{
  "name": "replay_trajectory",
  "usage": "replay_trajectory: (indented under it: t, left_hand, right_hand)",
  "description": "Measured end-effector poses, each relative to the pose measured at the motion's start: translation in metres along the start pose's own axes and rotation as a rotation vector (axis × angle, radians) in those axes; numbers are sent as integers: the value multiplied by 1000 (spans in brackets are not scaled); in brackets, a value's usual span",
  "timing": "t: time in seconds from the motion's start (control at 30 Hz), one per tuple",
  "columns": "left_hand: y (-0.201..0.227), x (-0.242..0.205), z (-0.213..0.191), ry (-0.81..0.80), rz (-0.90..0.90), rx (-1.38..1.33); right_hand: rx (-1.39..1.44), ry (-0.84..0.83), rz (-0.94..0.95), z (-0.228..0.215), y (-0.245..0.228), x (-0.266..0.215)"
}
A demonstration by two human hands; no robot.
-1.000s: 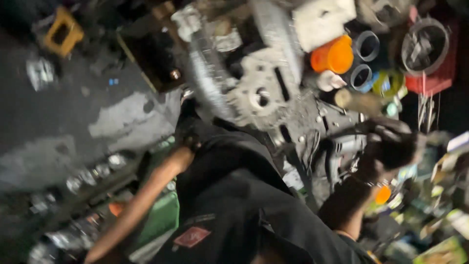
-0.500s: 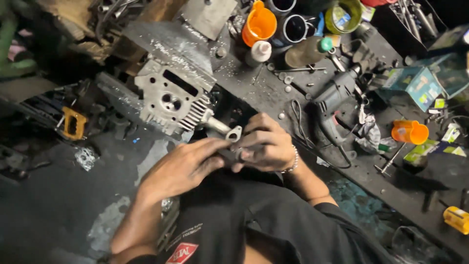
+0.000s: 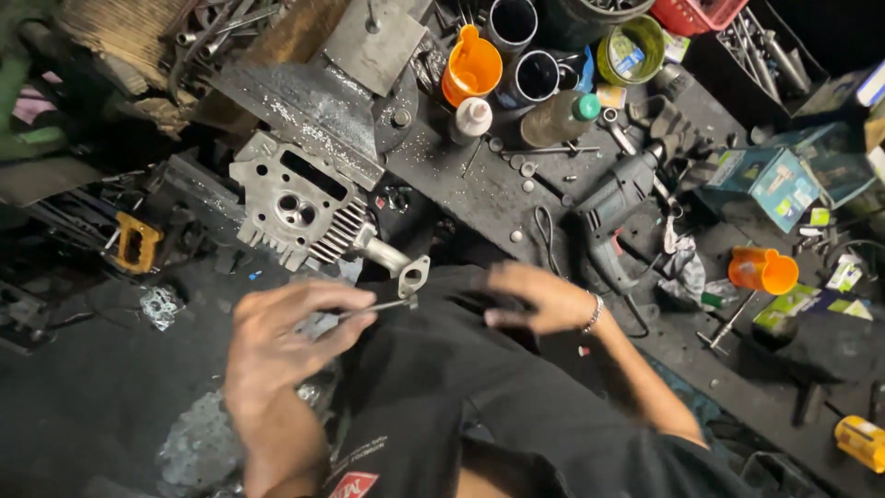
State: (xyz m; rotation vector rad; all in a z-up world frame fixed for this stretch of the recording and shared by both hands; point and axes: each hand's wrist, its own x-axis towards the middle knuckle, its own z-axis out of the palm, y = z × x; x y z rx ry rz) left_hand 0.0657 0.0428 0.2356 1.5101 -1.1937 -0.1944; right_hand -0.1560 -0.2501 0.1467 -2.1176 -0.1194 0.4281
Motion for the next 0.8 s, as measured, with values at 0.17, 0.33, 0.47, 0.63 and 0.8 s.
replay_trajectory:
  t: [0.17, 0.33, 0.47, 0.63, 0.8]
  left_hand:
    - [-14, -44, 8, 229, -131, -683]
    - [-33, -90, 66, 506, -74, -1369]
    - [-14, -113, 96, 667, -252, -916]
    - [17, -130, 117, 853, -328, -685]
    - [26, -152, 130, 1006, -360, -707]
  right_hand:
    - [-34, -438, 215, -62, 7, -32]
    - [-508, 281, 219, -193, 14, -31]
    - [-944, 419, 220, -242, 30, 34]
    - [-1357, 165, -93, -267, 70, 117]
    - [-1273, -1, -148, -284, 102, 147]
